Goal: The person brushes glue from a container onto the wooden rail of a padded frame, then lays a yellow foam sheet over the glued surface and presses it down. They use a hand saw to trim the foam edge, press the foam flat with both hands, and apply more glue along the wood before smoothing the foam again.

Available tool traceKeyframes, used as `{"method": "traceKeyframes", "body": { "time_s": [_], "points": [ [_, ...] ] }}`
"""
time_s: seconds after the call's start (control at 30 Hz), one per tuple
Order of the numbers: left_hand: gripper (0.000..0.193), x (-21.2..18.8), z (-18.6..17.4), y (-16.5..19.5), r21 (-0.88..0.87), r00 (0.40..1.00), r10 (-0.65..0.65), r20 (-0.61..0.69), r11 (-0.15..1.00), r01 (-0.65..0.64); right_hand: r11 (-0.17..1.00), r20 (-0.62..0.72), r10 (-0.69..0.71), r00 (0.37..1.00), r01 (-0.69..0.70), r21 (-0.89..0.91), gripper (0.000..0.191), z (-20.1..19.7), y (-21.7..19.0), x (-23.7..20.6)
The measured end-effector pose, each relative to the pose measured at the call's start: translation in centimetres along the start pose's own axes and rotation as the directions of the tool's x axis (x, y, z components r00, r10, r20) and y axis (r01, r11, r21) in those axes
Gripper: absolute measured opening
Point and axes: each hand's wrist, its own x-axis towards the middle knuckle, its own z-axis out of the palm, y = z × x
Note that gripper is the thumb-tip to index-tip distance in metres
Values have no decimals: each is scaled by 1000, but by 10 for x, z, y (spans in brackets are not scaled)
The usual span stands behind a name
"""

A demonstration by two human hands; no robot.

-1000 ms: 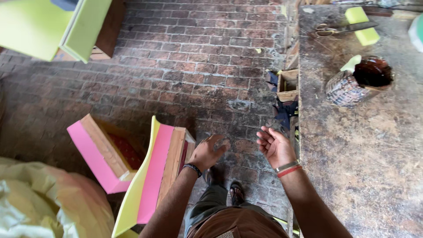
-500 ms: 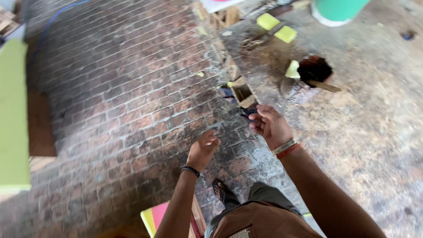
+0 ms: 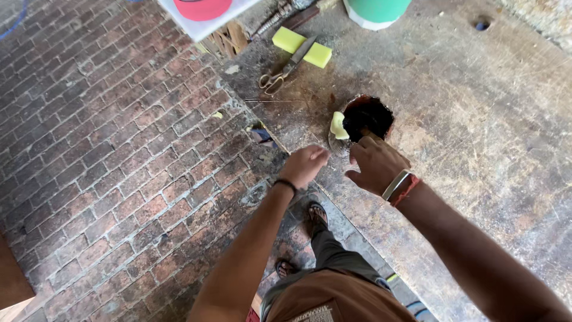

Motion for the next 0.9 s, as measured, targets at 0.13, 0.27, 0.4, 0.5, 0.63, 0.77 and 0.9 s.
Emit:
{"method": "traceKeyframes", "body": {
  "time_s": [0.13,0.27,0.4,0.5,0.63,0.77,0.9],
  "points": [
    [53,51,6,31,60,998,44,-37,997,-42,956,-90,-58,994,29,-292,43,-9,16,8],
    [66,82,10,49,132,985,-169,37,978,163,910,204,152,967,-56,-410,37,-21,39,24],
    [64,105,16,51,74,957,-271,102,962,264,902,449,194,872,22,-432,16,-41,63,52],
    [58,115,20,44,162,974,-209,83,968,194,870,388,183,903,34,-492,13,-57,68,65],
    [35,104,28,35,-147,981,-189,49,970,194,895,306,116,945,34,-444,20,-89,71,69],
    [30,53,24,14,-386,965,-251,-76,900,203,825,425,176,888,103,-556,27,-117,58,76],
    [43,-32,-4,-28,-512,932,-275,-236,850,121,780,405,75,911,200,-593,30,-128,13,77]
  ]
}}
